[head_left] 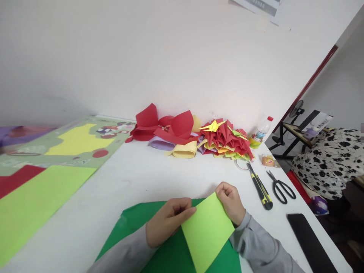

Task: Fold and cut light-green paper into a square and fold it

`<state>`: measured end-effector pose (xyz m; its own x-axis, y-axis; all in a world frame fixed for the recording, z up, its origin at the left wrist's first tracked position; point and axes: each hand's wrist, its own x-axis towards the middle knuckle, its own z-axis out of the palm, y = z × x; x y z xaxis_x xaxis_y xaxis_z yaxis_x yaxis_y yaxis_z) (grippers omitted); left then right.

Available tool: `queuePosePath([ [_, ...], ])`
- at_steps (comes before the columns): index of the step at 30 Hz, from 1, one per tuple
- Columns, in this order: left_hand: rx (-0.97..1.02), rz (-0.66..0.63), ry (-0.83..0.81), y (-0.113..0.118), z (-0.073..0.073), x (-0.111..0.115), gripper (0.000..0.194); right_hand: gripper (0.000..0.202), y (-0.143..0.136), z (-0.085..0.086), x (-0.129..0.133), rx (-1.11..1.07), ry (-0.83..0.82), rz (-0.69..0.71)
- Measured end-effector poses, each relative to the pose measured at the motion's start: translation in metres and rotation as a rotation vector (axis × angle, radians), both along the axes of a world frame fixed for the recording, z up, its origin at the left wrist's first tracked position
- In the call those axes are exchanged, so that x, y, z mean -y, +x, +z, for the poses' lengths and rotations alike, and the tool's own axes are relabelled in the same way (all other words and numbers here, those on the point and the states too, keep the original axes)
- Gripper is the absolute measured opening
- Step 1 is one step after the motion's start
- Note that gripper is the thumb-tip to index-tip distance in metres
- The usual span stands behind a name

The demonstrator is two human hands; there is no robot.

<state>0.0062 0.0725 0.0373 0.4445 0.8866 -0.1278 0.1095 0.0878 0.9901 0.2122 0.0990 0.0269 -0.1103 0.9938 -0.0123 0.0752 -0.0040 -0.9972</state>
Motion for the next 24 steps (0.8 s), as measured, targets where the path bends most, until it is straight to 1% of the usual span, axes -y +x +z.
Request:
queuePosePath([
  [3, 0.006, 0.007, 0.009, -0.001, -0.002, 0.001, 0.060, 0.030, 0.002, 0.002, -0.001, -0.023, -0.017, 0.010],
  [5, 0.010, -0.008, 0.000, -0.002, -0.002, 0.001, 0.060, 0.036, 0.002, 0.005, 0.000, -0.036, -0.037, 0.043],
  [7, 0.018, -0.035, -0.011, -0.003, -0.001, 0.002, 0.061, 0.042, 0.000, 0.008, 0.004, -0.044, -0.066, 0.100],
  [10, 0.027, -0.086, -0.037, 0.000, 0.002, 0.002, 0.061, 0.050, -0.007, 0.010, 0.015, -0.042, -0.107, 0.231],
  [12, 0.028, -0.115, -0.043, 0.004, 0.004, 0.003, 0.059, 0.052, -0.013, 0.010, 0.021, -0.033, -0.110, 0.316],
  [14, 0.030, -0.123, -0.027, 0.008, 0.005, 0.005, 0.059, 0.052, -0.017, 0.010, 0.025, -0.022, -0.093, 0.365],
  [20, 0.027, -0.096, -0.004, 0.012, 0.005, 0.009, 0.053, 0.044, -0.016, 0.010, 0.025, -0.012, -0.034, 0.397],
  [24, 0.011, -0.075, 0.002, 0.012, 0.004, 0.009, 0.048, 0.043, -0.015, 0.006, 0.025, 0.041, 0.002, 0.405],
])
